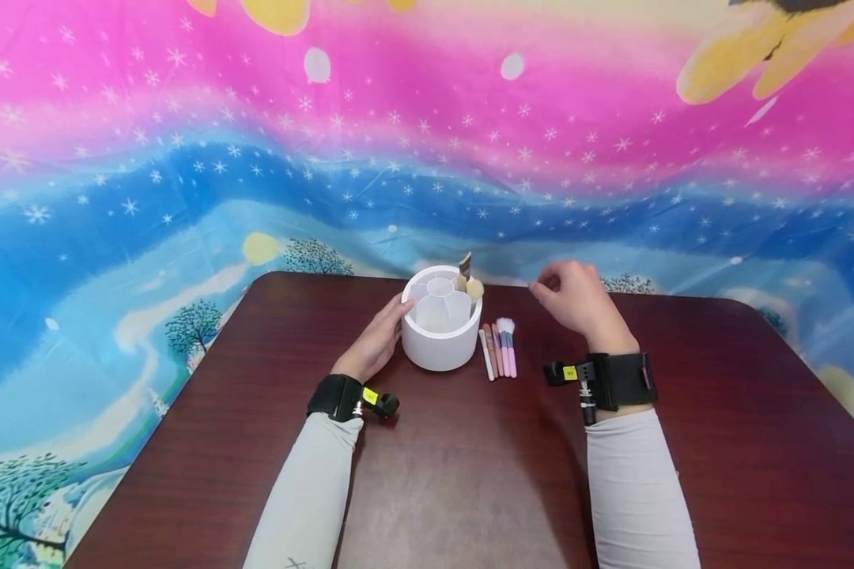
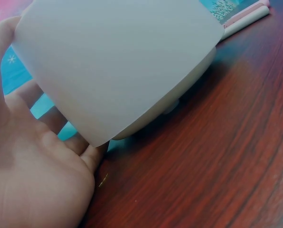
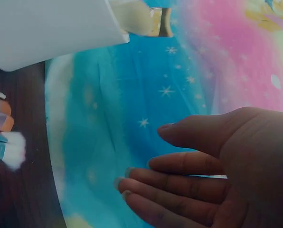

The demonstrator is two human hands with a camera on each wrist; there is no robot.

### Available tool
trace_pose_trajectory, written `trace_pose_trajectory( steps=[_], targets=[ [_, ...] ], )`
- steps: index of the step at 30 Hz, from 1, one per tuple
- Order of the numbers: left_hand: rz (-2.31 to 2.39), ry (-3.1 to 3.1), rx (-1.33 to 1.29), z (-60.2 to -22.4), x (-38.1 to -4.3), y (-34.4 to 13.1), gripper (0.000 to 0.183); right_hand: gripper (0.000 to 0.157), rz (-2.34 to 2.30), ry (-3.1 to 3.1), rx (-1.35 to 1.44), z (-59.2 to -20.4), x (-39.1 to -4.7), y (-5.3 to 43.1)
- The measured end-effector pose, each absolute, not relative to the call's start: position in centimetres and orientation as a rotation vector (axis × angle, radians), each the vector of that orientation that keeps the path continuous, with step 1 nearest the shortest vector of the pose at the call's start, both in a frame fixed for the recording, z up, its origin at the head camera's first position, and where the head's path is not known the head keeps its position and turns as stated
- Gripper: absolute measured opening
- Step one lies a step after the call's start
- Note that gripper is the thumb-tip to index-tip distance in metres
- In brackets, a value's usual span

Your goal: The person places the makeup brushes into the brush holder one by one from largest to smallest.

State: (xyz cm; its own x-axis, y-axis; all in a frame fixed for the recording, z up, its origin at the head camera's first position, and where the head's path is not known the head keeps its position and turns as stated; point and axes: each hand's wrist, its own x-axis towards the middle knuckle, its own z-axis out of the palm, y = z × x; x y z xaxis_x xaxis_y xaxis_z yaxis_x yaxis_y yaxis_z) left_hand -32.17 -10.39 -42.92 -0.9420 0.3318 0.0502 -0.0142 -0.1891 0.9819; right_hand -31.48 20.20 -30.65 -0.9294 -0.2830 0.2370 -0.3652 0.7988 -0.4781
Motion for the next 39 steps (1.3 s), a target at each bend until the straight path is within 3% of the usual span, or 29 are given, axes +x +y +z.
trace_pose_trajectory(
  steps=[11, 22, 31, 39],
  targets=[
    [2.245, 1.847, 0.347, -43.0, -32.2, -10.3, 0.074, 0.024, 0.699, -2.972, 0.503, -32.4, -32.2, 19.8],
    [2.257, 1.835, 0.313, -43.1, -31.9, -10.3, 0.072, 0.014, 0.611, -3.122, 0.514, -34.3, -32.6, 18.5],
    [2.257, 1.844, 0.325, -43.1, -31.9, -10.3, 0.072, 0.015, 0.586, -3.205, 0.499, -35.2, -32.5, 18.0],
    [2.266, 1.845, 0.321, -43.1, -32.0, -10.2, 0.071, 0.026, 0.581, -3.26, 0.437, -36.2, -32.8, 17.7]
  ],
)
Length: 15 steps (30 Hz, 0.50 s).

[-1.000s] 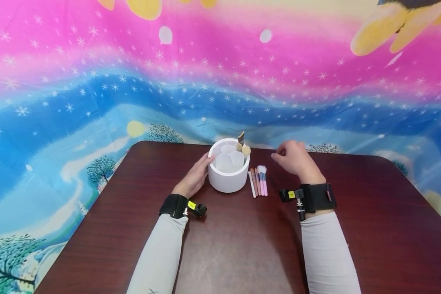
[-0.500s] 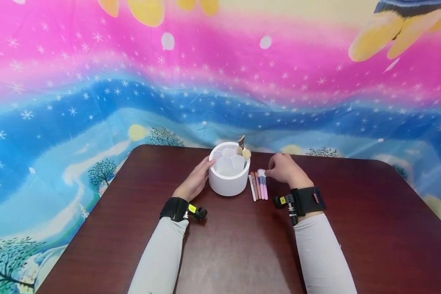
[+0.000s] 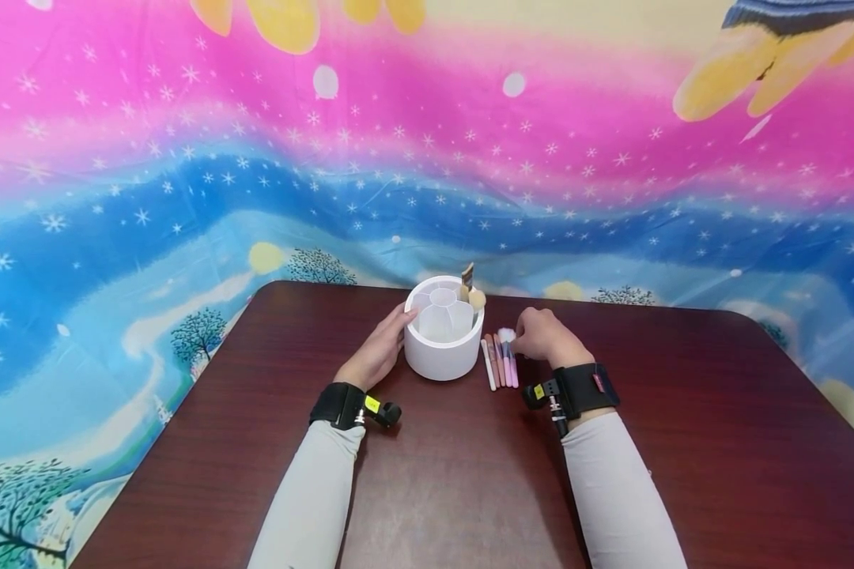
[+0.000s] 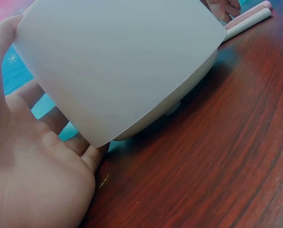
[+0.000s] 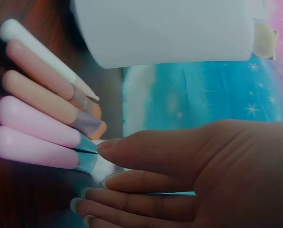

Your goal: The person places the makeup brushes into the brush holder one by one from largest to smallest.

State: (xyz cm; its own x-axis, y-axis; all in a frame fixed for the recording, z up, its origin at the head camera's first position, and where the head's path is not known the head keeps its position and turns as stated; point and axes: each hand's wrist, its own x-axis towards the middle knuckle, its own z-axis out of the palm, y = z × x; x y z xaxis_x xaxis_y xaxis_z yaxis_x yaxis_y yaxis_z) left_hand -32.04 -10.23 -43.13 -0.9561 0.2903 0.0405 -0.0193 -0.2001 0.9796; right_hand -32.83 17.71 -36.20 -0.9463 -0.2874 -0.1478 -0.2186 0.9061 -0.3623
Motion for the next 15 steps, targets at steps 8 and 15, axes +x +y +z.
trace_pose_trajectory(
  steps=[8, 15],
  targets=[
    [2.245, 1.858, 0.327, -43.01, -31.99, -10.23, 0.072, 0.019, -0.501, 2.882, -0.319, -36.59, -32.77, 17.35],
    [2.244, 1.85, 0.299, -42.99, -32.03, -10.26, 0.073, 0.015, -0.488, 2.879, -0.289, -36.81, -32.77, 17.37]
  ],
)
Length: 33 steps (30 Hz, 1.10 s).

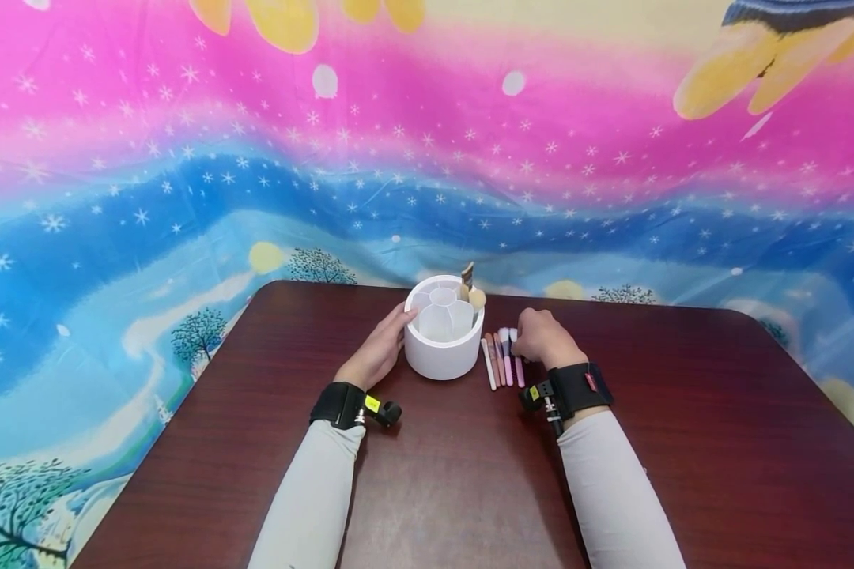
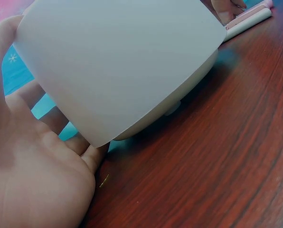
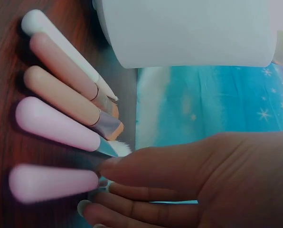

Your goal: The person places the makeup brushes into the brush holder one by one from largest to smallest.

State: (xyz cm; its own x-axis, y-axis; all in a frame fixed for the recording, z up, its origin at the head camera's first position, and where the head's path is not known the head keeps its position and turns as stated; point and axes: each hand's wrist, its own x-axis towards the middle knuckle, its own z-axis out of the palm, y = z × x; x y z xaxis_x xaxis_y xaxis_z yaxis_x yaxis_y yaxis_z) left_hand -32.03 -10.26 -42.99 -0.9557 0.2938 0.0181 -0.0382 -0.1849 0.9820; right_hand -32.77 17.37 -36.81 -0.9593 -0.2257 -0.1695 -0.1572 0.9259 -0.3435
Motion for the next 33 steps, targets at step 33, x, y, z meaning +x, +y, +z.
trace_pose_trajectory(
  steps=[33],
  targets=[
    [2.254, 1.832, 0.329, -43.0, -32.0, -10.4, 0.07, 0.018, -0.804, 3.156, -0.411, -31.9, -31.3, 19.1]
  ],
)
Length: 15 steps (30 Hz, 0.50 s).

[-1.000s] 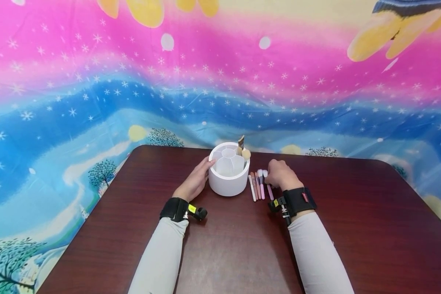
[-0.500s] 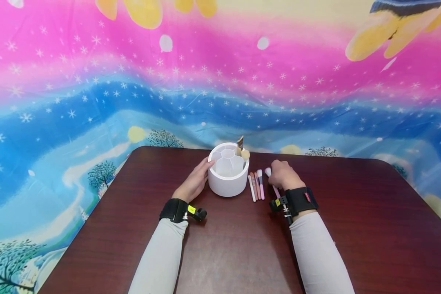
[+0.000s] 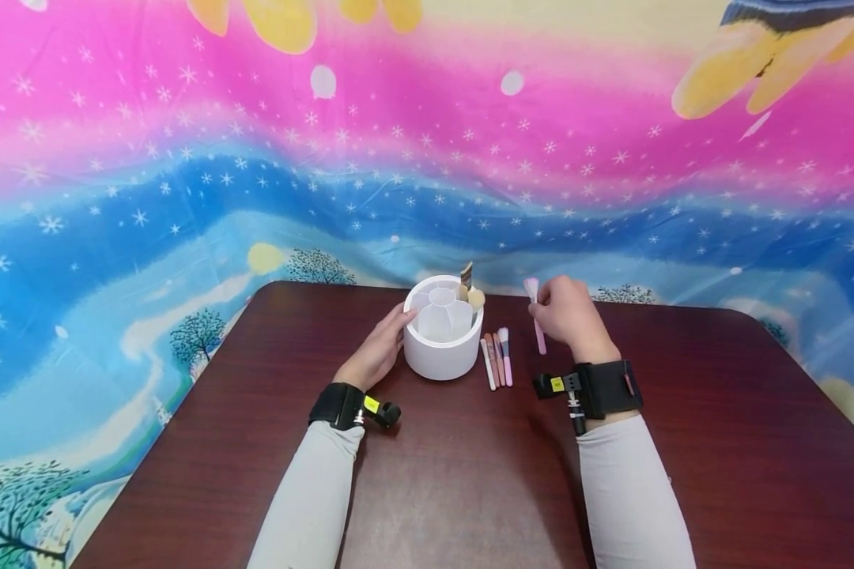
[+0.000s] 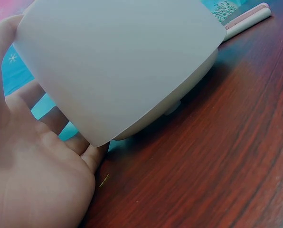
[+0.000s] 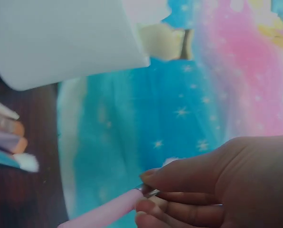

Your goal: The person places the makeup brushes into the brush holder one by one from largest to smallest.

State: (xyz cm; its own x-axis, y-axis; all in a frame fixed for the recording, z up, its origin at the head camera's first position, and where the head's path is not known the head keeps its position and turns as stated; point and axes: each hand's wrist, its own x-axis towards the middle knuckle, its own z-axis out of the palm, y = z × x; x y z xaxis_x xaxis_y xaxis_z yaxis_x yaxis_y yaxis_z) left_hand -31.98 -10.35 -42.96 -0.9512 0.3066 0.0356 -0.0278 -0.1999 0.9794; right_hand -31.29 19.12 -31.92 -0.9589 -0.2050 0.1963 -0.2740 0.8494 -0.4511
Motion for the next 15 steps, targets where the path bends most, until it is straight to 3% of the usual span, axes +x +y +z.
trace_pose_trajectory(
  steps=[3, 15],
  targets=[
    [2.252, 1.824, 0.324, -42.9, -32.0, -10.4, 0.068, 0.011, 0.759, -2.845, 0.387, -31.3, -31.0, 18.9],
    [2.266, 1.818, 0.348, -43.1, -32.0, -10.4, 0.063, 0.011, 0.819, -2.68, 0.375, -29.5, -30.0, 17.8]
  ],
)
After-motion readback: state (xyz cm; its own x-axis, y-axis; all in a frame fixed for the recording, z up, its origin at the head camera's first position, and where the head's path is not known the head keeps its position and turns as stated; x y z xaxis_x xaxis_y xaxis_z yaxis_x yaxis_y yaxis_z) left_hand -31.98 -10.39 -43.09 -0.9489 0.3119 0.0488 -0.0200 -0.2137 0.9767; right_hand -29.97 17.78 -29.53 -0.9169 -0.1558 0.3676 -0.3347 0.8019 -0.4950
